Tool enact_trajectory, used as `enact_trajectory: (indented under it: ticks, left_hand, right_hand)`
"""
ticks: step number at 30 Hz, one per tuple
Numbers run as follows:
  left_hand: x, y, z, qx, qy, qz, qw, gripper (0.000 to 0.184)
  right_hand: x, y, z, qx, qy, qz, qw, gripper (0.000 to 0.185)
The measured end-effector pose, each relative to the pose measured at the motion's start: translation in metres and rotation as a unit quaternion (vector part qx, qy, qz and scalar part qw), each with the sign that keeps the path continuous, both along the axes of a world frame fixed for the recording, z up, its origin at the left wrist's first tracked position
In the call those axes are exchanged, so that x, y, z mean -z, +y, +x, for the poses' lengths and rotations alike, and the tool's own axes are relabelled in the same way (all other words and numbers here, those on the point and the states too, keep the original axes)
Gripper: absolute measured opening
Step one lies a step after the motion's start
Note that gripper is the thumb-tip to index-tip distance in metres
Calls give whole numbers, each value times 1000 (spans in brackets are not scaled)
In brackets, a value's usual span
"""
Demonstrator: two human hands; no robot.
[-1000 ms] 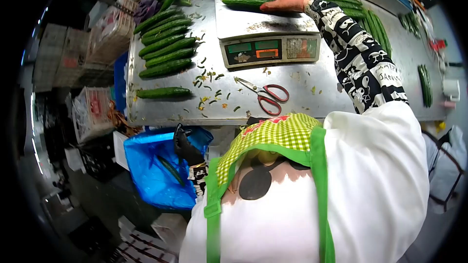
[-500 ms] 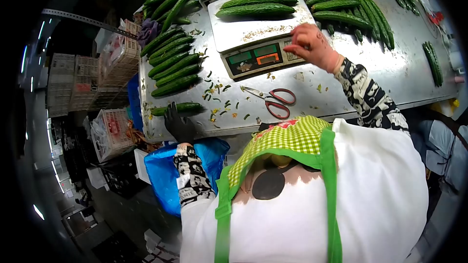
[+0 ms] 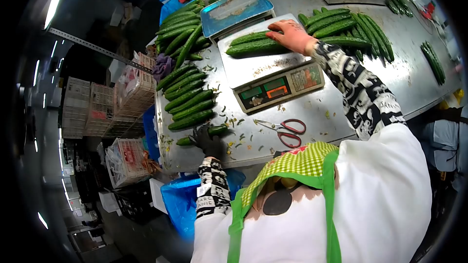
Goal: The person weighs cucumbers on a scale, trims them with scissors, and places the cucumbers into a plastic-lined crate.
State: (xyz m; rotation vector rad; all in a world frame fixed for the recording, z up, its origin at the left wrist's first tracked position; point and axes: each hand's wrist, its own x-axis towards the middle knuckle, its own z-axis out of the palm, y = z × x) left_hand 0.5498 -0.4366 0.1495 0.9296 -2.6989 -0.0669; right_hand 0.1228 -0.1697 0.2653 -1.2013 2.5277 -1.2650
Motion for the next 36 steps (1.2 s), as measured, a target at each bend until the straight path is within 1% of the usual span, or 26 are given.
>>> enact_trajectory:
  ticks: [1,2,3,5,6,7,9,11,12,13,14,15,16,17,18,19,21,22,23,25,28,31,32,35,36]
  left_hand:
    - [3,7,-4,-3,22,-4,1000,59]
    - [4,13,-7,-28,38,16,999,61]
    - [5,16,-9,-34,43,0,998,63]
    - [7,19,-11,-46,51,-32,997,65]
    - [7,19,-11,-60,29,-19,998,66]
    - [7,19,-12,-60,34,-21,997,67]
    - [7,22,-11,-64,46,-25,997,68]
    - [1,25,-15,-57,33,-14,998,69]
    - [-10,28,-19,-59,25,-5,998,70]
    - [-17,29,-17,-69,16,4,998,71]
    - [-6,26,-14,-76,-1,-31,997,76]
    - [0,23,-11,-58,48,-32,997,78]
    - [-1,23,-11,-66,50,-20,996,79]
    - [-1,24,-11,-72,51,-6,996,79]
    - [0,23,-12,-78,49,2,996,80]
    - [1,23,-11,-82,44,9,996,81]
    - [-4,23,-11,-81,27,5,996,83]
    - [0,23,-8,-82,38,2,996,83]
    - [2,23,-8,-82,44,1,996,82]
    - [4,22,-6,-91,52,5,994,89]
    - [16,20,-10,-132,72,1,989,92]
    - [17,23,-16,-231,25,-65,970,86]
    - [10,25,-18,-265,-14,-59,962,86]
    - [-4,34,-23,-350,-50,-44,934,85]
    - [-5,33,-23,-357,-59,-44,931,84]
  right_hand:
    - [-1,-15,-8,6,2,23,1000,48]
    - [8,-33,-24,2,36,69,997,57]
    - [5,-48,-26,13,30,109,994,66]
    - [2,-78,-34,17,44,200,979,69]
    - [0,-89,-35,13,30,228,973,65]
    - [-3,-99,-37,2,6,259,966,55]
    - [10,-114,-43,5,14,279,960,46]
    - [20,-121,-45,35,51,251,966,40]
    - [23,-122,-44,44,104,236,965,37]
    - [27,-122,-40,53,126,183,974,36]
    - [31,-115,-32,39,185,51,981,37]
    - [23,-108,-24,-22,173,-5,985,38]
    - [14,-104,-20,-134,67,20,988,39]
    - [0,-90,4,-219,-31,-54,974,41]
    - [-11,-82,16,-241,85,-14,967,43]
    - [-19,-77,24,-258,200,22,945,50]
    - [-24,-77,30,-199,200,49,958,76]
    - [-10,-79,21,-149,216,111,959,96]
    - [-9,-78,19,-114,209,161,958,98]
    - [-5,-83,8,-122,165,274,939,97]
    - [3,-94,-4,-127,167,302,930,95]
    - [5,-100,-3,-95,196,299,929,95]
    - [6,-104,-5,-97,198,298,929,94]
    - [10,-113,-12,-108,201,295,928,93]
    - [8,-113,-10,-103,146,296,938,92]
